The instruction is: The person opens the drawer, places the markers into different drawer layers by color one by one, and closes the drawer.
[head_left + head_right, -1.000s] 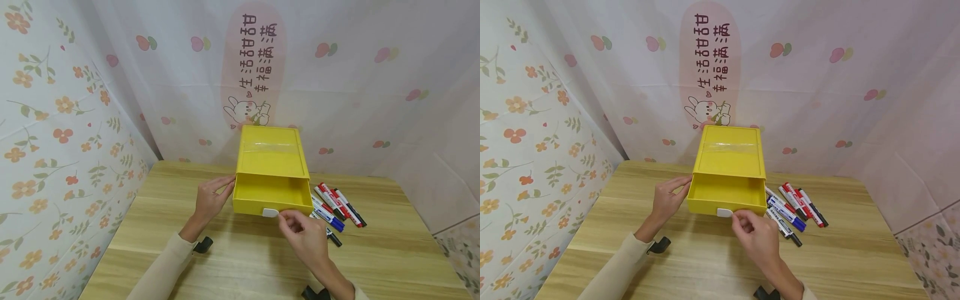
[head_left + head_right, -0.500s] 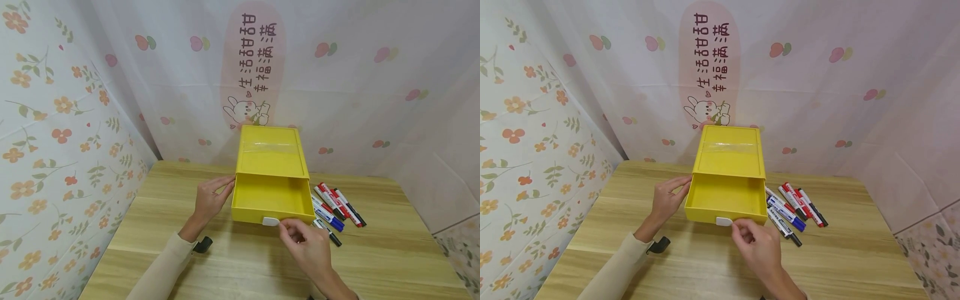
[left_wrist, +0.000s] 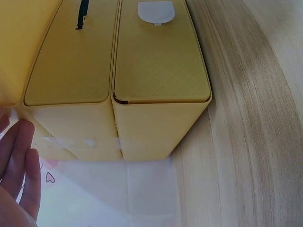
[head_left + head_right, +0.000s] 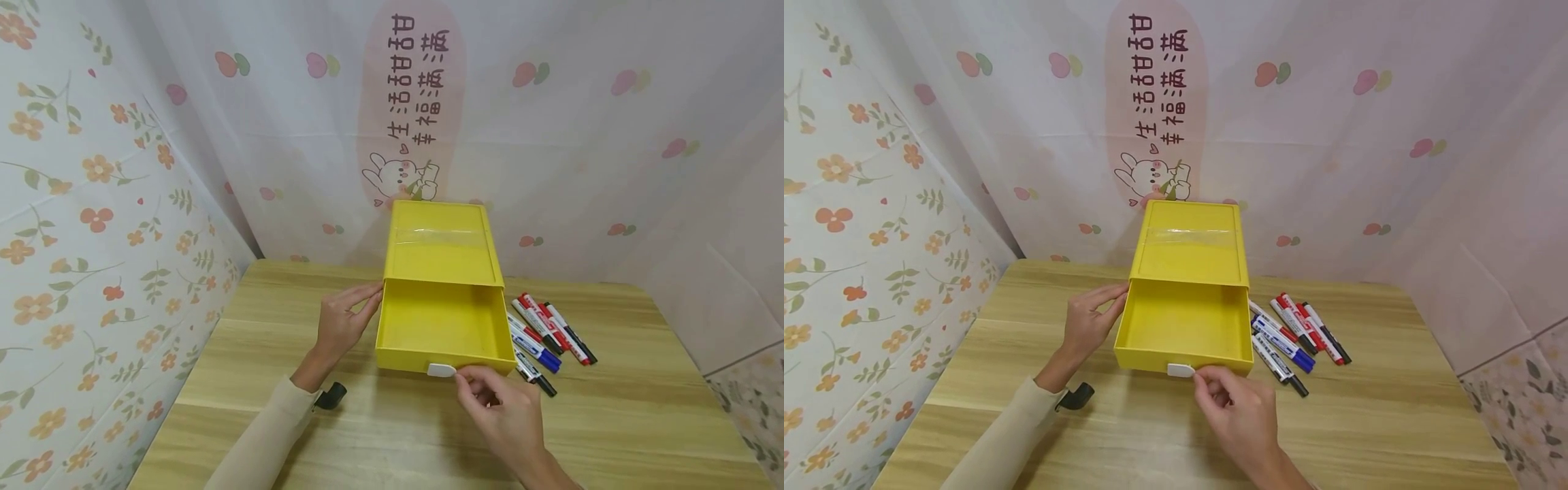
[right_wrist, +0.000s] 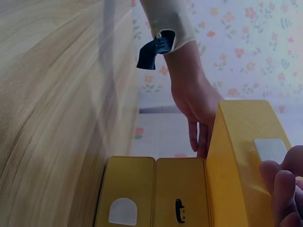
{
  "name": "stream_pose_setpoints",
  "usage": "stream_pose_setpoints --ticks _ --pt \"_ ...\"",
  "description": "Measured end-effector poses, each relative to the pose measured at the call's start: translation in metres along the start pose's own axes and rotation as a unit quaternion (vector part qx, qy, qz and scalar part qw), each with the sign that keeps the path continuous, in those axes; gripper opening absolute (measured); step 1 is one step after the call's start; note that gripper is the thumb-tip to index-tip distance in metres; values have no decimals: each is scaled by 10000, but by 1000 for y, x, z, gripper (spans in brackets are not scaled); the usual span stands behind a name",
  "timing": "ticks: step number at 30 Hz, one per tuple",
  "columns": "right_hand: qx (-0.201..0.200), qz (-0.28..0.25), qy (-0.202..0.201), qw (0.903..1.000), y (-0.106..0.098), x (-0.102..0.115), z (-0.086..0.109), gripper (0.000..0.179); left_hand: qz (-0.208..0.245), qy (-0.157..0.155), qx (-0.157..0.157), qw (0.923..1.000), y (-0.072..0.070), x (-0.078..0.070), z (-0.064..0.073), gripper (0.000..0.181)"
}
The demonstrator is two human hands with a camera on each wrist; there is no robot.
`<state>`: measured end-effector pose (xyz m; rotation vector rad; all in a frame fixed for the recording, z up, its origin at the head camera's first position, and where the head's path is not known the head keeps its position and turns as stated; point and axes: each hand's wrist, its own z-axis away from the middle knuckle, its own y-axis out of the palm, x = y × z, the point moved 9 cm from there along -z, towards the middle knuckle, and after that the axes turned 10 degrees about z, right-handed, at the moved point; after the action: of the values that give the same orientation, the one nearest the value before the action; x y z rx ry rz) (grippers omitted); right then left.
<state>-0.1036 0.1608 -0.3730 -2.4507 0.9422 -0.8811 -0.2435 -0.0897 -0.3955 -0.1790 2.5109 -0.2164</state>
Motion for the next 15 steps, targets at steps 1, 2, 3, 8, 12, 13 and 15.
stream_pose_setpoints --ticks 1,2,3,8,12,13,15 --pt "-9 18 -34 10000 0 0 0 28 18 12 -3 10000 0 0 0 23" --pt "-17 16 -79 10000 0 1 1 28 22 18 -2 10000 0 0 0 22" --pt "-23 30 -118 9999 0 1 1 28 31 18 -1 10000 0 0 -1 23" --pt "46 84 -172 9998 0 0 4 30 32 0 29 10000 1 0 -1 22" --pt "163 68 -74 9998 -4 -1 3 26 29 12 21 10000 1 0 -1 23" --pt "171 34 -62 9998 -6 -1 2 19 24 12 20 10000 0 0 -1 23" --pt "166 -35 -30 9999 -12 -1 -2 5 28 21 7 10000 0 1 -1 23"
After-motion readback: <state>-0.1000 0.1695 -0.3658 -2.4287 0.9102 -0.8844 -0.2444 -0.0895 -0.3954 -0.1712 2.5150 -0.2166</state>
